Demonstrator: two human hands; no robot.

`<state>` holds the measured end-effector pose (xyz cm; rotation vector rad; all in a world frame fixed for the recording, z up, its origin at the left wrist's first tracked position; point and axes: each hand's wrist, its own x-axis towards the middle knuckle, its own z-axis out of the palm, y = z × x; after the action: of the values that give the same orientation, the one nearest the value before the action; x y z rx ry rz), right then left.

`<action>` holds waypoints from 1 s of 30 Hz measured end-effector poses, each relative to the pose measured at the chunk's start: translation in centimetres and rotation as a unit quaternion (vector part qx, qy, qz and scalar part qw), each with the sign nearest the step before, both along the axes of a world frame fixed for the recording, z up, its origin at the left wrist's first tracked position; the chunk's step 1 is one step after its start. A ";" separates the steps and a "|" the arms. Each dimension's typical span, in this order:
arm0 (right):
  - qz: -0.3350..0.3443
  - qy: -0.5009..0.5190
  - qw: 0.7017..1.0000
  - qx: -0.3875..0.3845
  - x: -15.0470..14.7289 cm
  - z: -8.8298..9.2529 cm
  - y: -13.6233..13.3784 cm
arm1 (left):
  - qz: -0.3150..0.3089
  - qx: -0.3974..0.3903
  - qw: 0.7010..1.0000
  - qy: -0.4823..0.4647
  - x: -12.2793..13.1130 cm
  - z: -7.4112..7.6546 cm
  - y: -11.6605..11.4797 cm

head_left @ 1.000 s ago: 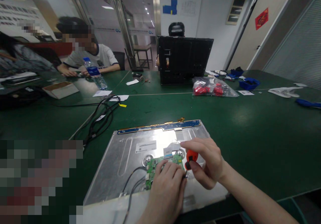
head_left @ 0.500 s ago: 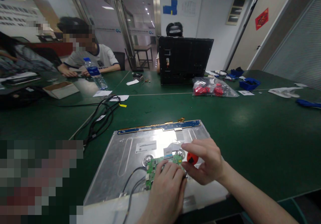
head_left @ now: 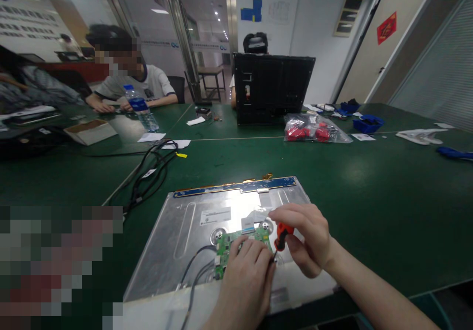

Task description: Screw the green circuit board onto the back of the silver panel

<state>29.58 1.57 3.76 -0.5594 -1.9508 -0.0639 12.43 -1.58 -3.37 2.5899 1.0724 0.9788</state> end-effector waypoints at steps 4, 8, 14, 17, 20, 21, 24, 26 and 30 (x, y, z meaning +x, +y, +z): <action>-0.034 0.013 0.999 0.012 -0.1 0.0 -0.3 | 0.000 -0.004 1.000 -0.002 0.0 -0.2 0.0; -0.046 0.025 0.998 0.026 -0.3 -0.3 -0.1 | -0.002 -0.005 1.000 -0.003 0.0 -0.3 0.0; -0.057 0.028 0.997 0.045 -0.4 -0.8 0.4 | -0.003 -0.005 1.000 -0.007 -0.1 -0.5 0.1; -0.051 0.016 0.998 0.038 -0.3 -1.1 0.5 | 0.002 -0.002 1.000 -0.013 -0.1 -0.6 0.0; -0.042 0.009 0.999 0.028 -0.3 -1.1 0.5 | 0.002 0.012 1.000 -0.018 0.0 -0.5 0.0; -0.036 0.010 0.999 0.026 -0.3 -1.0 0.5 | 0.000 0.015 1.000 -0.018 0.0 -0.5 0.0; -0.012 0.014 1.000 0.023 -0.3 -0.6 0.5 | -0.005 0.015 1.000 -0.015 0.0 -0.2 0.0; -0.006 0.009 1.000 0.018 -0.2 -0.4 0.4 | -0.003 0.009 1.000 -0.010 0.0 -0.2 0.0; -0.018 0.001 1.000 0.005 -0.1 -0.3 0.2 | -0.002 0.003 1.000 -0.005 0.0 -0.1 0.0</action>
<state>29.50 1.78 3.47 -0.5879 -1.9380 -0.0950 12.45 -1.58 -3.51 2.5893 1.0626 0.9942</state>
